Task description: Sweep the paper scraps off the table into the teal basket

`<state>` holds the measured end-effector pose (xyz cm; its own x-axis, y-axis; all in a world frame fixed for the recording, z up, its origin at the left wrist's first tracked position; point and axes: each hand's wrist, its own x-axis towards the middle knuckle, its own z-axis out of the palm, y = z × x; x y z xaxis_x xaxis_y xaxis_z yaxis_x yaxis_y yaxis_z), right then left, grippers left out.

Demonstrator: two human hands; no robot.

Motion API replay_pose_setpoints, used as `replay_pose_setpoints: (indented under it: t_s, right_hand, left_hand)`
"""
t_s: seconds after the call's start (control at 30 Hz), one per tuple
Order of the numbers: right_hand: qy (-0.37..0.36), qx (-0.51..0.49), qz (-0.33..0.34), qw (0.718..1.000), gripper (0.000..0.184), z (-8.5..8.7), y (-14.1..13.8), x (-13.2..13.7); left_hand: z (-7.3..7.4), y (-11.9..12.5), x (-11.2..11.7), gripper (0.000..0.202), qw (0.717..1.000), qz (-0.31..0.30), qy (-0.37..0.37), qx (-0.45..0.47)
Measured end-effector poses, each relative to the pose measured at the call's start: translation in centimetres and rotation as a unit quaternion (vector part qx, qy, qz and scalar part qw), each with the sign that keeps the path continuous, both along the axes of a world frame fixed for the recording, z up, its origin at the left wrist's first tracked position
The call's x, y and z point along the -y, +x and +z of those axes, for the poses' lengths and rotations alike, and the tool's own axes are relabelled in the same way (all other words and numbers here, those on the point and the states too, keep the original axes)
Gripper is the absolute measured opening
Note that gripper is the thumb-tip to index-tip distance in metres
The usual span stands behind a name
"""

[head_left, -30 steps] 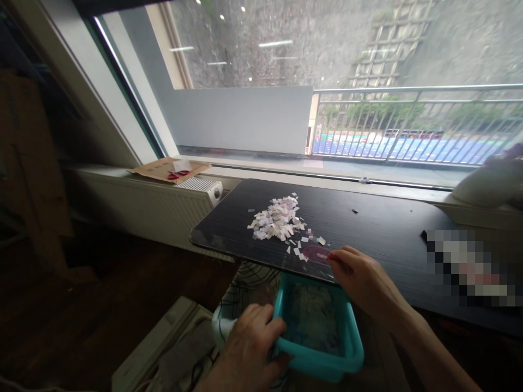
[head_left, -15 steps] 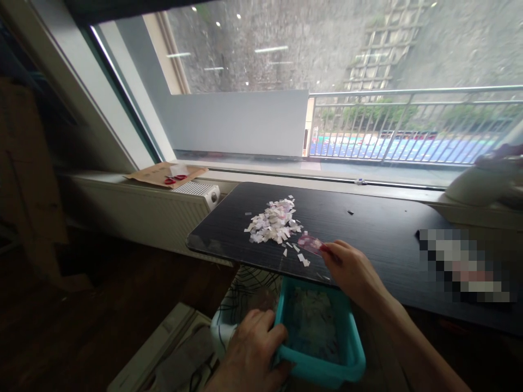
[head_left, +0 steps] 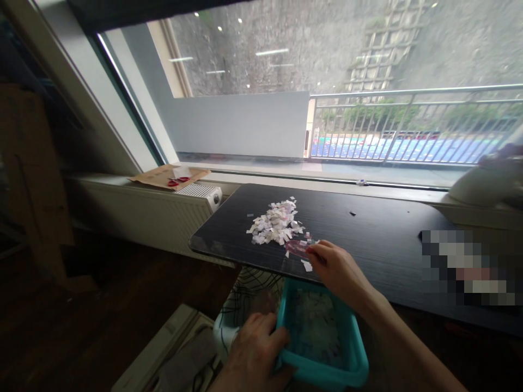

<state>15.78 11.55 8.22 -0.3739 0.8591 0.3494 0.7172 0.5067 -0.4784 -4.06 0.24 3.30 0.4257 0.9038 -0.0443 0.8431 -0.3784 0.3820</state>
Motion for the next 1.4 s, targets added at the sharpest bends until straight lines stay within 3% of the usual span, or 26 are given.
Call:
replay_pose_setpoints:
  t_s: [0.33, 0.5, 0.67, 0.83, 1.17, 1.4]
  right_hand:
    - [-0.035, 0.005, -0.065, 0.997, 0.022, -0.2, 4.9, 3.0]
    - [-0.043, -0.024, -0.049, 0.998, 0.021, -0.2, 4.2, 2.9]
    - [-0.042, -0.028, -0.097, 0.994, 0.02, -0.7, 4.0, 2.3]
    - [-0.054, -0.017, -0.103, 0.993, 0.021, -0.7, 4.3, 2.3]
    - [-0.055, 0.011, -0.059, 0.997, 0.018, 0.0, 4.7, 2.5]
    - [-0.025, -0.023, -0.016, 0.999, 0.022, -0.3, 3.2, 1.3]
  left_hand:
    - [0.0, 0.2, 0.0, 0.018, 1.0, -0.003, 0.006, 0.022]
    - [-0.2, 0.0, -0.1, 0.017, 1.0, -0.012, 0.017, 0.007]
    - [-0.1, 0.0, 0.0, 0.017, 1.0, -0.011, 0.022, 0.006]
    - [-0.1, 0.1, -0.1, 0.018, 0.999, -0.006, 0.027, 0.025]
    - [-0.1, -0.2, 0.1, 0.017, 1.0, -0.003, 0.024, 0.013]
    - [0.1, -0.2, 0.0, 0.017, 1.0, 0.006, 0.021, -0.001]
